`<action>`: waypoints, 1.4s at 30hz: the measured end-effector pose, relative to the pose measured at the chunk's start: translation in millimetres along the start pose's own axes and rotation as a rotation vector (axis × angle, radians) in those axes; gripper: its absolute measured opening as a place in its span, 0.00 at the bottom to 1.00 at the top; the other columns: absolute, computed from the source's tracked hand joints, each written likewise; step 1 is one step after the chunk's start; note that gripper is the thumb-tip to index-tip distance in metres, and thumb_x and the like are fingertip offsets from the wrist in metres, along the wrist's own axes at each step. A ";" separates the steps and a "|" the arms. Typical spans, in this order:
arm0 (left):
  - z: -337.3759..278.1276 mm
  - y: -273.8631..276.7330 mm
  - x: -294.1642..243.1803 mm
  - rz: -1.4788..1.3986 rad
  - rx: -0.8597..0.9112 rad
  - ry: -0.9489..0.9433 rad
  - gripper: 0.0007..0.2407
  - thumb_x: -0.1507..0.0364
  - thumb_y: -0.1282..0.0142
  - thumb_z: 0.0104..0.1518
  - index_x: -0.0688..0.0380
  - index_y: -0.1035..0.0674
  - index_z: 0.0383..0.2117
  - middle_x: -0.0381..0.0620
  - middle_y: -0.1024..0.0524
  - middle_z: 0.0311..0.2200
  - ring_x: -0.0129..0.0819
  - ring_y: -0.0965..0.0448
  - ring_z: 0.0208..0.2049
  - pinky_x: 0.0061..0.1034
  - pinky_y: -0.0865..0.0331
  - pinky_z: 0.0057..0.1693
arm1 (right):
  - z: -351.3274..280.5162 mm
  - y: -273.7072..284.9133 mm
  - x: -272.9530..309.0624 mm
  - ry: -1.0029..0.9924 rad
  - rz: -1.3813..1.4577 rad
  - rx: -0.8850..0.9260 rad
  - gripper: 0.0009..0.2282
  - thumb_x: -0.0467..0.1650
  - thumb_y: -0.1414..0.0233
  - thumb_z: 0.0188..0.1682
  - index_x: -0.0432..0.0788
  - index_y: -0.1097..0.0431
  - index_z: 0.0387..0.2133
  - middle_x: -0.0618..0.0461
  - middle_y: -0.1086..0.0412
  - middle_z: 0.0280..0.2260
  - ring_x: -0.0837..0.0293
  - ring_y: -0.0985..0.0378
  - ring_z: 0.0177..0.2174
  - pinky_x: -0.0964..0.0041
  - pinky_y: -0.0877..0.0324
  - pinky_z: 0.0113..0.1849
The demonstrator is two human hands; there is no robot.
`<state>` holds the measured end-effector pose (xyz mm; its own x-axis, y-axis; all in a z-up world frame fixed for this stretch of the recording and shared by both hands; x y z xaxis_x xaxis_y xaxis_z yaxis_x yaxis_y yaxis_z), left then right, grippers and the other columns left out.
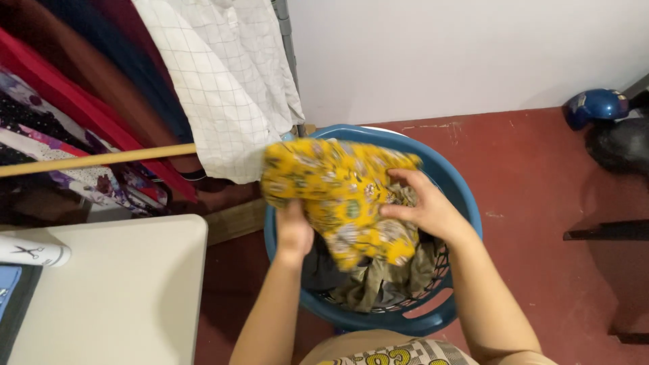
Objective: The person folds a pair of dark grey sweatpants on a white table, smoothing the fabric and folding them into a compact rectangle. They then retrieve a light blue t-shirt from a laundry basket, spray it with a liquid from a white bottle, and fold it. Finally, they take a yellow floral dress from the basket, spray it, and begin folding it.
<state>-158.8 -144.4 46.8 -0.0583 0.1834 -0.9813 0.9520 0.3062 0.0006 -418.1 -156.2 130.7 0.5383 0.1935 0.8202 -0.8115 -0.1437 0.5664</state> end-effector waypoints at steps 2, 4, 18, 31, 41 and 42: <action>2.0 19.0 -4.3 -0.037 -0.038 0.002 0.23 0.67 0.43 0.53 0.72 0.25 0.53 0.71 0.26 0.48 0.56 0.27 0.55 0.49 0.38 0.64 | 1.8 -13.6 -14.3 0.026 -0.023 0.134 0.47 0.44 0.27 0.27 0.39 0.38 0.62 0.29 0.34 0.51 0.34 0.33 0.56 0.44 0.39 0.59; 2.7 34.7 -8.7 -0.077 -0.079 0.001 0.22 0.67 0.43 0.54 0.71 0.26 0.52 0.70 0.26 0.47 0.55 0.27 0.53 0.48 0.37 0.62 | 2.8 -34.7 -26.6 0.056 -0.048 0.269 0.54 0.46 0.25 0.22 0.34 0.41 0.64 0.19 0.36 0.51 0.25 0.36 0.56 0.40 0.43 0.60; -17.6 169.4 -35.1 -0.474 -0.531 -0.020 0.19 0.62 0.39 0.59 0.64 0.26 0.47 0.56 0.25 0.33 0.39 0.22 0.33 0.39 0.24 0.44 | -2.5 -60.2 -41.1 -0.187 0.918 -0.141 0.14 0.16 0.42 0.33 0.28 0.26 0.35 0.38 0.24 0.29 0.45 0.19 0.27 0.48 0.22 0.34; -174.1 367.1 -52.9 -0.414 -0.703 -0.227 0.09 0.76 0.49 0.63 0.67 0.24 0.47 0.50 0.22 0.37 0.30 0.23 0.33 0.18 0.28 0.39 | 27.5 -83.8 158.3 0.261 1.349 -0.055 0.12 0.21 0.51 0.43 0.36 0.31 0.41 0.46 0.25 0.39 0.57 0.21 0.35 0.68 0.23 0.40; -321.5 498.9 -73.2 -0.570 -1.079 -0.502 0.10 0.74 0.52 0.61 0.62 0.25 0.46 0.44 0.20 0.36 0.22 0.20 0.28 0.10 0.27 0.32 | 67.4 -212.9 262.8 0.512 1.191 0.186 0.10 0.20 0.48 0.50 0.45 0.38 0.40 0.57 0.32 0.39 0.65 0.28 0.39 0.73 0.30 0.47; -335.3 509.7 -79.7 -0.570 -1.134 -0.553 0.09 0.72 0.49 0.64 0.62 0.24 0.46 0.42 0.20 0.35 0.18 0.21 0.27 0.08 0.29 0.29 | 70.9 -227.3 276.3 0.513 1.145 0.168 0.11 0.18 0.52 0.51 0.44 0.38 0.42 0.51 0.30 0.44 0.63 0.26 0.42 0.72 0.28 0.49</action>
<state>230.3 310.3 189.9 0.0261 -0.5314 -0.8467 0.0588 0.8464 -0.5293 -68.8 -138.9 234.2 -0.6315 0.2243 0.7422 -0.6936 -0.5912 -0.4115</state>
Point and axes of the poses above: each hand's wrist, its own z-axis towards the middle knuckle, its own y-axis out of the back of the hand, x = y × z, the point moved 4 cm from there along z, towards the middle knuckle
